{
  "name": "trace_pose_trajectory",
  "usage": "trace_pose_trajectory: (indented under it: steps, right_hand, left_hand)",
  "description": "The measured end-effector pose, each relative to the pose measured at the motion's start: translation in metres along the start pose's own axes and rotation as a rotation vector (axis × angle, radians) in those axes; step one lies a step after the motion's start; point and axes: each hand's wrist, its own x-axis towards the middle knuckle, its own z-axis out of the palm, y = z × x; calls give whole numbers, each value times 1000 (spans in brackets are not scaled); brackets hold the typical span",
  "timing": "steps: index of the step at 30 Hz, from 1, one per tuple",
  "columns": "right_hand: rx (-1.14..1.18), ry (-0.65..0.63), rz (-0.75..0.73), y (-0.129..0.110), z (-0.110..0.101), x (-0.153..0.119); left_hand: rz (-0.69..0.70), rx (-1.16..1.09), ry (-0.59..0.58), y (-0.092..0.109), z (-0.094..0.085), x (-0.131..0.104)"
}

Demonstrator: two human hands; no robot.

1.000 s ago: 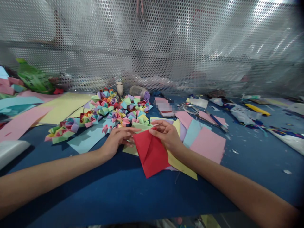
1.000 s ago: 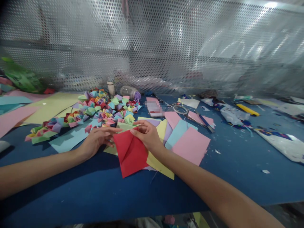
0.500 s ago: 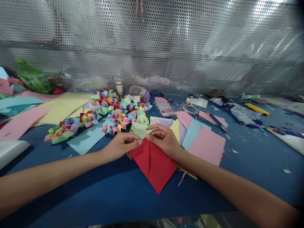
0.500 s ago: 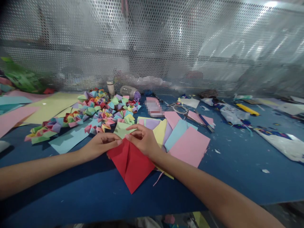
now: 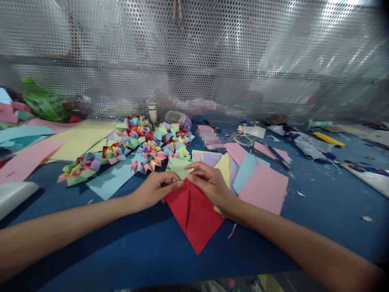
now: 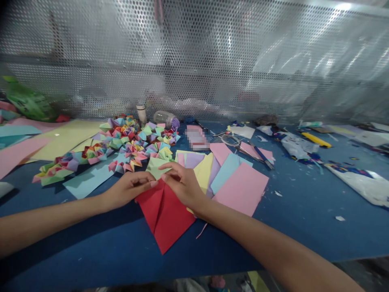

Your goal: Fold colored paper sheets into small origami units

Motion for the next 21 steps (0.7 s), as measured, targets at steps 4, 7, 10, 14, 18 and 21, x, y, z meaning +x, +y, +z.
trace_pose_trajectory:
  steps: [4,7,10,14,18,21]
  right_hand:
    - [127,16,54,-1,-1,1]
    - [165,1,77,1,-2,2]
    - [169,-33,98,2,-3,4]
    - [189,100,80,4,-5,8]
    - [208,438,-16,7,-11,14]
    - [200,570,-78,5,-17,18]
  left_hand:
    - [-44,-29,21,3,0,0]
    - [-31,-40,13,4,0,-1]
    - [-48,-58,5,4,1,-2]
    - [-137,-247,112,0,0,1]
    - [-129,-530,199,-6,-2,6]
    - [-144,-559,137,-6,-3,6]
